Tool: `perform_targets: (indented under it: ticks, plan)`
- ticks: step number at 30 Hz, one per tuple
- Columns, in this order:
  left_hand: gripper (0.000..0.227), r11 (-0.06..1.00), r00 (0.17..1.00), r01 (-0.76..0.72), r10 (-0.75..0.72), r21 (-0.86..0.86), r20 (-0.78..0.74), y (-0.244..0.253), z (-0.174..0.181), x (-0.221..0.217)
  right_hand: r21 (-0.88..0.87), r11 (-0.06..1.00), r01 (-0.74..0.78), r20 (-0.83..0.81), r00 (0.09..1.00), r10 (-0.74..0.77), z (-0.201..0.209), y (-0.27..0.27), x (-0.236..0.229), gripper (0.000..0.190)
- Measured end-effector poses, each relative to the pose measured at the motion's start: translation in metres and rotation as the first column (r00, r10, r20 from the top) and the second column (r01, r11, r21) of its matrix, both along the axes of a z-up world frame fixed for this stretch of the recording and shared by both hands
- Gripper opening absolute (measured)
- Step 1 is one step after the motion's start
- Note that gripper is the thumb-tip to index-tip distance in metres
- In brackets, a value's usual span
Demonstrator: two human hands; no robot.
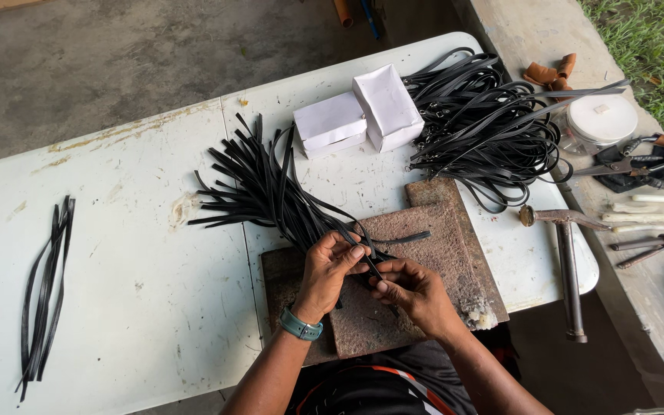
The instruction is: The person repeatedly picks up black leather straps, places them on a wooden block, and uses a hammer to drive a metal pin into the strap end. The person then moves the finished strap aside and repeats the process with additional straps from a pile on the table.
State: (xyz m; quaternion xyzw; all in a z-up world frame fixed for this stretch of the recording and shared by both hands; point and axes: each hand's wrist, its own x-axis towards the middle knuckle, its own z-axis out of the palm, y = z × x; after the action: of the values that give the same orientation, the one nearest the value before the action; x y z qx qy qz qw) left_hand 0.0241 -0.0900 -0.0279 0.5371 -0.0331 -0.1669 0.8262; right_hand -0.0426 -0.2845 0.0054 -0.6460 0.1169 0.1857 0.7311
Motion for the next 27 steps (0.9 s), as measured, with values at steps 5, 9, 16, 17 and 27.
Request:
perform_targets:
  ticks: [5, 9, 16, 17, 27]
  plan:
    - [0.015, 1.0, 1.0, 0.026, -0.026, -0.015, -0.011, 0.002, 0.0, -0.001, 0.001, 1.0, 0.008, 0.028, 1.0, -0.008, -0.003, 0.0, -0.001, 0.038]
    - [0.015, 0.999, 0.999, 0.031, -0.031, -0.019, -0.02, 0.003, 0.001, -0.002, -0.027, 1.0, 0.016, 0.021, 1.0, -0.015, -0.005, 0.002, -0.002, 0.036]
    - [0.018, 0.979, 0.996, 0.082, -0.074, 0.188, -0.053, 0.02, 0.017, -0.007, -0.069, 0.998, 0.006, 0.046, 0.999, -0.003, -0.007, -0.003, -0.004, 0.023]
    - [0.019, 0.974, 0.999, 0.042, -0.04, 0.221, -0.014, 0.029, 0.02, -0.007, -0.08, 0.997, 0.003, 0.046, 0.999, 0.0, -0.008, -0.003, -0.003, 0.022]
    - [0.021, 0.764, 0.974, -0.228, 0.184, 0.604, 0.136, 0.078, 0.021, -0.016, -0.161, 0.983, 0.083, 0.068, 0.995, -0.073, -0.008, -0.009, -0.002, 0.027]
